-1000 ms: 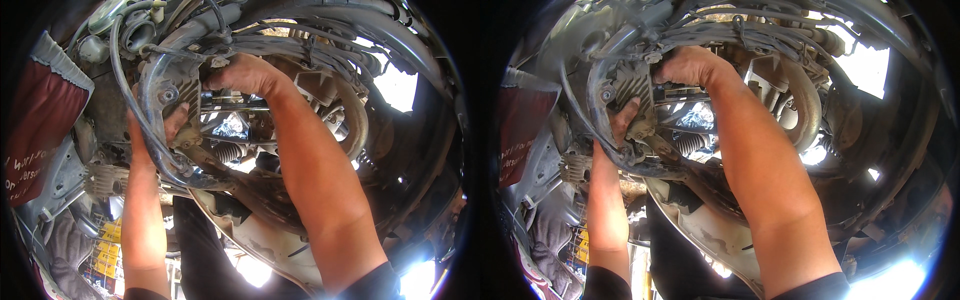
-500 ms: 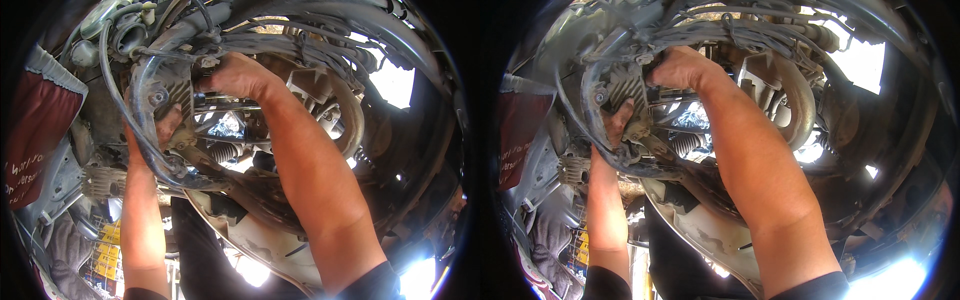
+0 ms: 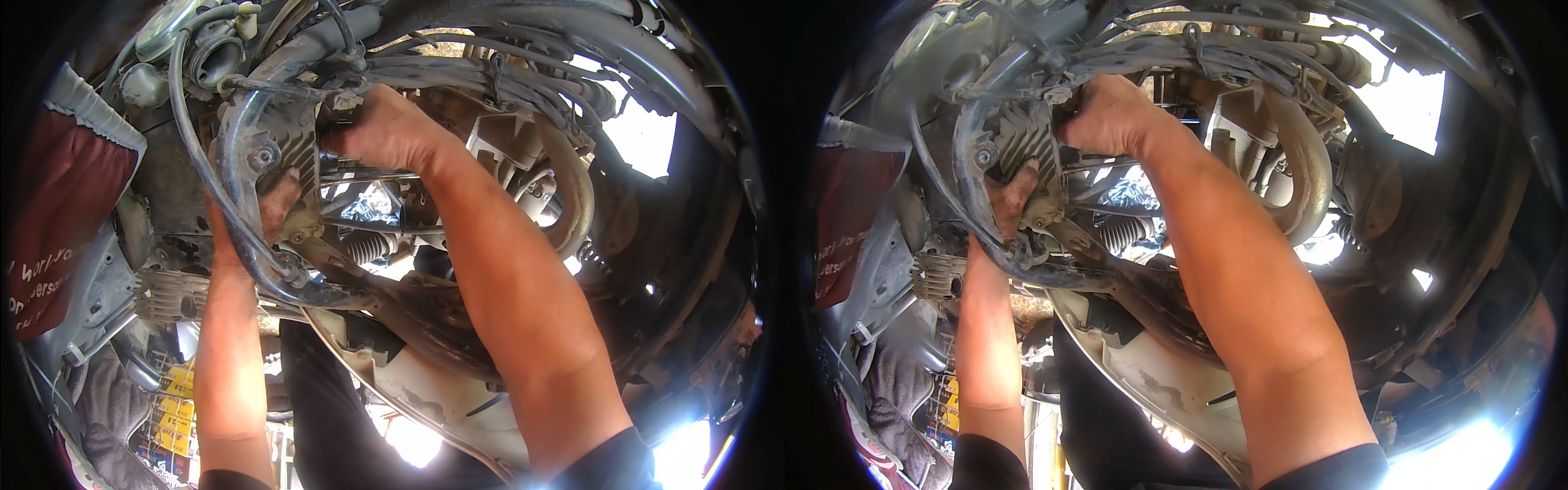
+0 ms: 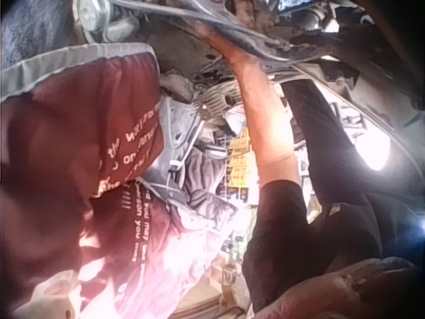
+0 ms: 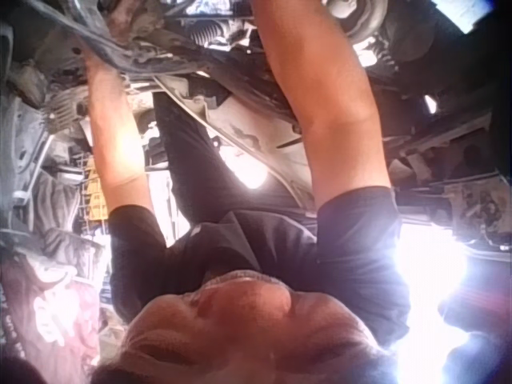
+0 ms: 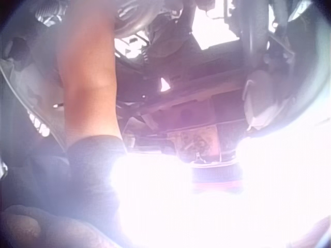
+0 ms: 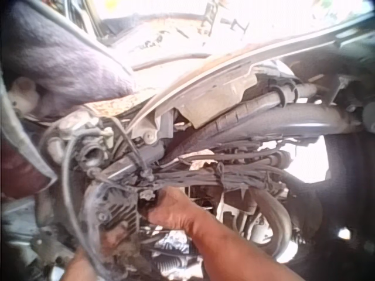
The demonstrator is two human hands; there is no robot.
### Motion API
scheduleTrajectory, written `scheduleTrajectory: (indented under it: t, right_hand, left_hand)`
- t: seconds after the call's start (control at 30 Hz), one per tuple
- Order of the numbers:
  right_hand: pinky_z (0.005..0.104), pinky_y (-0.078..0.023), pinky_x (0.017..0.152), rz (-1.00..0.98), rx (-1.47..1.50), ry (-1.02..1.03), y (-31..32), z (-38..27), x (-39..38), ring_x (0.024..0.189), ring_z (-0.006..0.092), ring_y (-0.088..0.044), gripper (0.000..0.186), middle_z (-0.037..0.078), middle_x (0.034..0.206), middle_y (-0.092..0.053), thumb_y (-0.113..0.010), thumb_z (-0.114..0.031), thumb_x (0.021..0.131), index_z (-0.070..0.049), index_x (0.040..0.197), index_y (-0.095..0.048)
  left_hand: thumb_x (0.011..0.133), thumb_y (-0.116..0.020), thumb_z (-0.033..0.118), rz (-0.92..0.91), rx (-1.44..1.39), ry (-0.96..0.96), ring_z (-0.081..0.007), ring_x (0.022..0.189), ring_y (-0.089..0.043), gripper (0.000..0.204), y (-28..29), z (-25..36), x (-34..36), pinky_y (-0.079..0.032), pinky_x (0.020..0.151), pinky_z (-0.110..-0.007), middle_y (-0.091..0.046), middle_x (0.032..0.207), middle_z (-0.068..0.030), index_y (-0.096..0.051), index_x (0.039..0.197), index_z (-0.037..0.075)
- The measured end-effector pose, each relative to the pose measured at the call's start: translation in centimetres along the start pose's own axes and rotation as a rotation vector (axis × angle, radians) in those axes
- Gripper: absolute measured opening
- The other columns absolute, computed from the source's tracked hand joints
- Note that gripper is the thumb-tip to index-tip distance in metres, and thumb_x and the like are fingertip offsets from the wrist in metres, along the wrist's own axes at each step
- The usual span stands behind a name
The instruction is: The person removes the cylinder head from a scooter engine, inspects it, and places it on the ground. They then reposition the engine cover and continue working on the engine assembly.
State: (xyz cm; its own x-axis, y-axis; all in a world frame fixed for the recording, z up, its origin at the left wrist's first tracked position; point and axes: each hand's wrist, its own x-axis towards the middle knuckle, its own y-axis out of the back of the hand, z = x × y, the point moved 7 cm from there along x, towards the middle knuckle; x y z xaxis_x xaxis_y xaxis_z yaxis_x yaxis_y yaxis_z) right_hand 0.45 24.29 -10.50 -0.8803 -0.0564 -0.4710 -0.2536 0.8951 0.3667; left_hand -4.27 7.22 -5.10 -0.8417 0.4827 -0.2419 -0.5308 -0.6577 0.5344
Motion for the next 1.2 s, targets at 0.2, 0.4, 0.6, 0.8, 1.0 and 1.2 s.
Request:
scheduleTrajectory:
  t: [0.2,0.4,0.6,0.8,1.0,1.2]
  right_hand:
    - [0.0401,-0.053,0.079,0.156,0.266,0.024,-0.3,0.2,-1.0,0.088,0.0383,-0.065,0.029,0.017,0.090,-0.069,-0.067,-0.027,0.071,-0.010,0.093,-0.074]
    - [0.0304,-0.052,0.078,0.129,0.132,0.021,-0.3,-0.1,-1.3,0.078,0.0188,-0.067,0.022,0.011,0.089,-0.073,-0.066,-0.009,0.079,-0.008,0.100,-0.072]
    - [0.0368,-0.053,0.083,0.106,0.135,-0.105,-0.4,0.1,-1.4,0.092,0.0316,-0.067,0.028,0.011,0.093,-0.072,-0.069,-0.027,0.071,-0.016,0.096,-0.075]
    - [0.0363,-0.053,0.081,0.136,0.271,-0.065,-0.5,0.3,-1.4,0.088,0.0307,-0.068,0.029,0.011,0.090,-0.072,-0.070,-0.029,0.072,-0.016,0.097,-0.075]
    - [0.0363,-0.053,0.081,0.107,0.276,-0.094,-0.7,0.7,-1.2,0.088,0.0304,-0.068,0.030,0.012,0.090,-0.072,-0.069,-0.030,0.072,-0.015,0.098,-0.075]
    - [0.0357,-0.052,0.081,0.120,0.244,-0.120,-0.3,0.4,-1.4,0.088,0.0319,-0.067,0.031,0.012,0.091,-0.072,-0.068,-0.033,0.074,-0.015,0.097,-0.075]
  left_hand:
    - [0.066,-0.079,0.010,0.044,-0.052,0.028,-0.0209,0.096,-0.056,0.058,0.0,0.3,0.0,-0.046,0.088,-0.035,-0.058,0.105,-0.0099,-0.053,0.117,-0.001]
    - [0.069,-0.078,0.008,0.031,0.006,-0.065,-0.0205,0.093,-0.057,0.054,0.1,0.9,0.1,-0.048,0.085,-0.034,-0.060,0.100,-0.0085,-0.052,0.116,-0.001]
    - [0.069,-0.079,0.009,0.016,-0.161,0.068,-0.0143,0.079,-0.058,0.049,1.6,0.7,0.5,-0.049,0.073,-0.029,-0.061,0.094,-0.0043,-0.053,0.108,0.001]
    - [0.069,-0.080,0.010,-0.026,0.056,-0.110,-0.0117,0.077,-0.056,0.048,1.7,2.4,1.3,-0.049,0.072,-0.028,-0.059,0.090,-0.0022,-0.052,0.107,0.001]
    - [0.068,-0.081,0.010,-0.050,-0.114,0.027,-0.0121,0.079,-0.057,0.049,1.6,1.2,1.3,-0.049,0.070,-0.027,-0.059,0.091,-0.0029,-0.052,0.107,0.001]
    - [0.067,-0.082,0.010,-0.038,0.083,-0.116,-0.0114,0.077,-0.056,0.051,1.7,2.1,1.5,-0.049,0.069,-0.026,-0.059,0.089,-0.0022,-0.051,0.107,0.002]
